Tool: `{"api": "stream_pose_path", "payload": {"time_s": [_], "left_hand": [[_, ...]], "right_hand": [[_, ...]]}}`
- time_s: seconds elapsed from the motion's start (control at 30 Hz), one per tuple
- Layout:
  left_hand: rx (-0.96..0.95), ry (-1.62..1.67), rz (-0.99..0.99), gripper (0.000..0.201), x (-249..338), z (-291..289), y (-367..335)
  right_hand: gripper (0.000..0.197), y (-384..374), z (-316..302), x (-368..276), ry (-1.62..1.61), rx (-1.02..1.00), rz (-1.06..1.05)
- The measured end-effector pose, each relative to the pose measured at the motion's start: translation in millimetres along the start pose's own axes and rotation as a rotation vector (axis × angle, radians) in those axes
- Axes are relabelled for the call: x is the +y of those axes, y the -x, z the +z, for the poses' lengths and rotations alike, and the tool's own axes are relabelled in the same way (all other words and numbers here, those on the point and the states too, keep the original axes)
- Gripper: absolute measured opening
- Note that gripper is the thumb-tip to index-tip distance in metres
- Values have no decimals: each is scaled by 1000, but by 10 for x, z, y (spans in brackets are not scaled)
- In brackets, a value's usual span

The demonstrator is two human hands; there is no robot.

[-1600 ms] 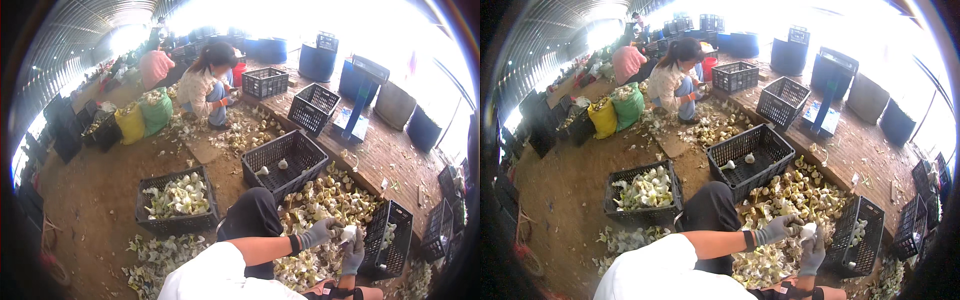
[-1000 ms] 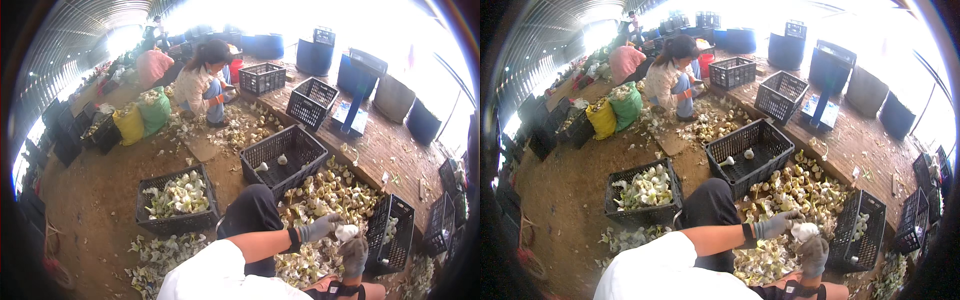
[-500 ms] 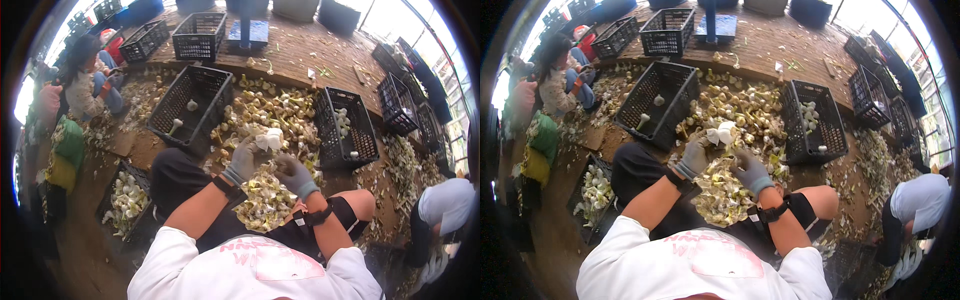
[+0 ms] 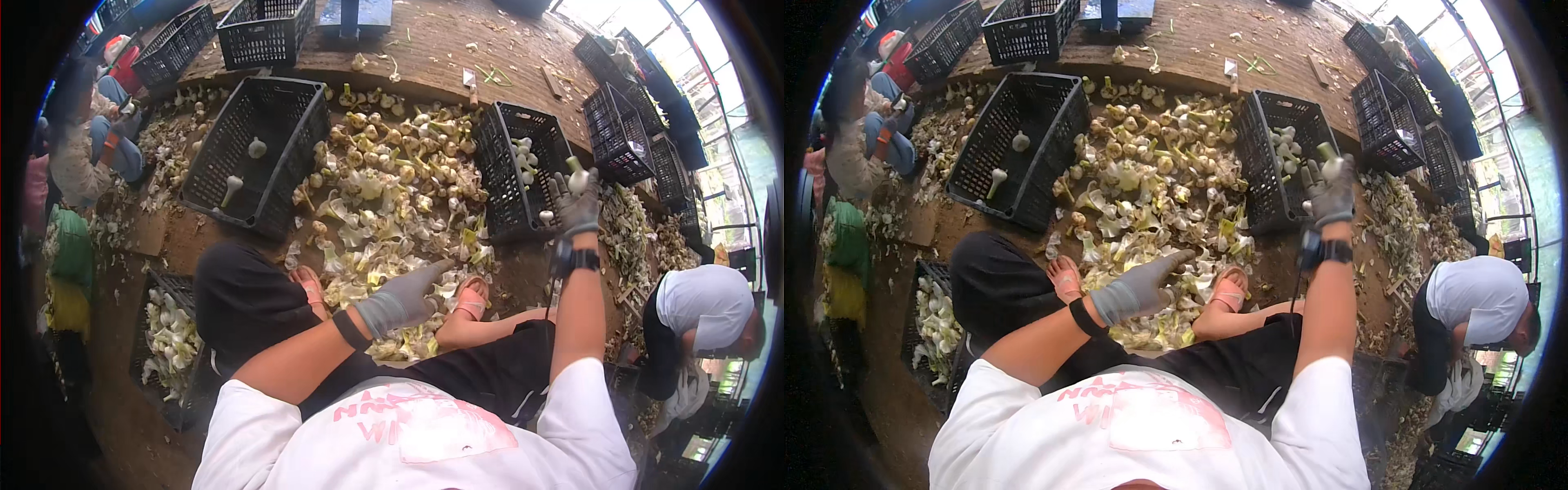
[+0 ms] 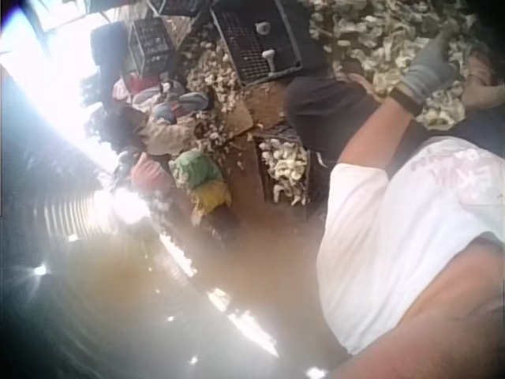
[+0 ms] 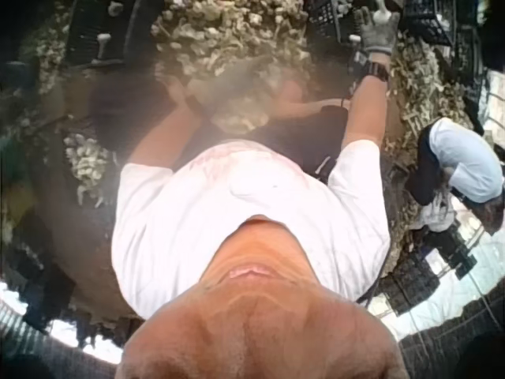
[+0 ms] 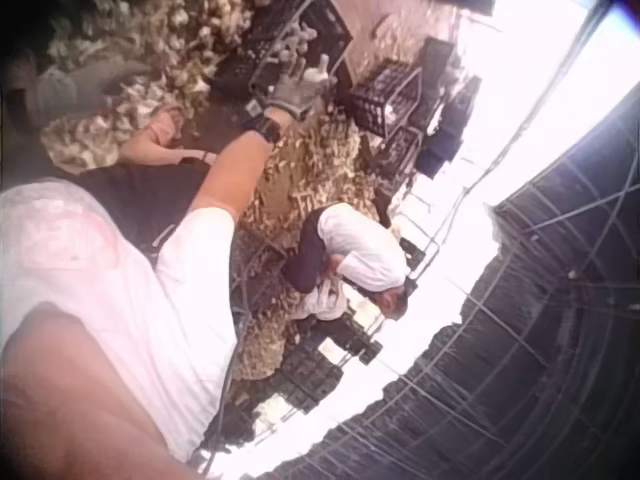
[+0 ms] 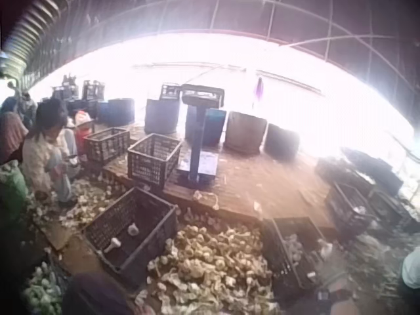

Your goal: The person picks up garlic bulbs from a pile, peels away the outer layers, and snaps off the stems by hand. They place the cleaned garlic into a plastic crate and repeat the process with more bulbs.

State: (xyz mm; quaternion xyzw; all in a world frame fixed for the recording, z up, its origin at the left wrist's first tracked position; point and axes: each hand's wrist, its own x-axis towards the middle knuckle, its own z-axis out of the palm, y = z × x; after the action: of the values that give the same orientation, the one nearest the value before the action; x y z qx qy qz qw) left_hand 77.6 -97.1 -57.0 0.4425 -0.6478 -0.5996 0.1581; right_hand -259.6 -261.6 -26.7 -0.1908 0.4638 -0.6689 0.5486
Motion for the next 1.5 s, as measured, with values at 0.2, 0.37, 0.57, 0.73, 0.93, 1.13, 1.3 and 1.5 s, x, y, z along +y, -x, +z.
{"api": "stream_pose_path", "payload": {"time_s": [0.2,0.37,0.57,0.73,0.93,1.13,1.3,1.5], "left_hand": [[-21,-154,-6,69,79,-40,-163],[73,-148,24,66,-149,-86,-181],[92,-226,-100,77,-494,-31,-277],[43,-143,-124,80,-247,-133,-292],[68,-208,-20,79,-357,-102,-269],[549,-385,-179,79,-154,-328,-169],[569,-119,46,67,-147,-421,-155],[571,82,212,23,-3,-464,61]], "right_hand": [[21,-706,-613,1202,297,53,290],[37,-798,-143,2612,1231,-325,291],[42,-917,352,3484,1845,-632,221],[53,-1107,-162,3850,1900,-459,81],[62,-814,-509,3713,1610,-405,145],[48,88,662,2452,680,-677,600],[50,1213,1164,1468,398,-775,412],[42,1701,981,1143,418,-625,490]]}}
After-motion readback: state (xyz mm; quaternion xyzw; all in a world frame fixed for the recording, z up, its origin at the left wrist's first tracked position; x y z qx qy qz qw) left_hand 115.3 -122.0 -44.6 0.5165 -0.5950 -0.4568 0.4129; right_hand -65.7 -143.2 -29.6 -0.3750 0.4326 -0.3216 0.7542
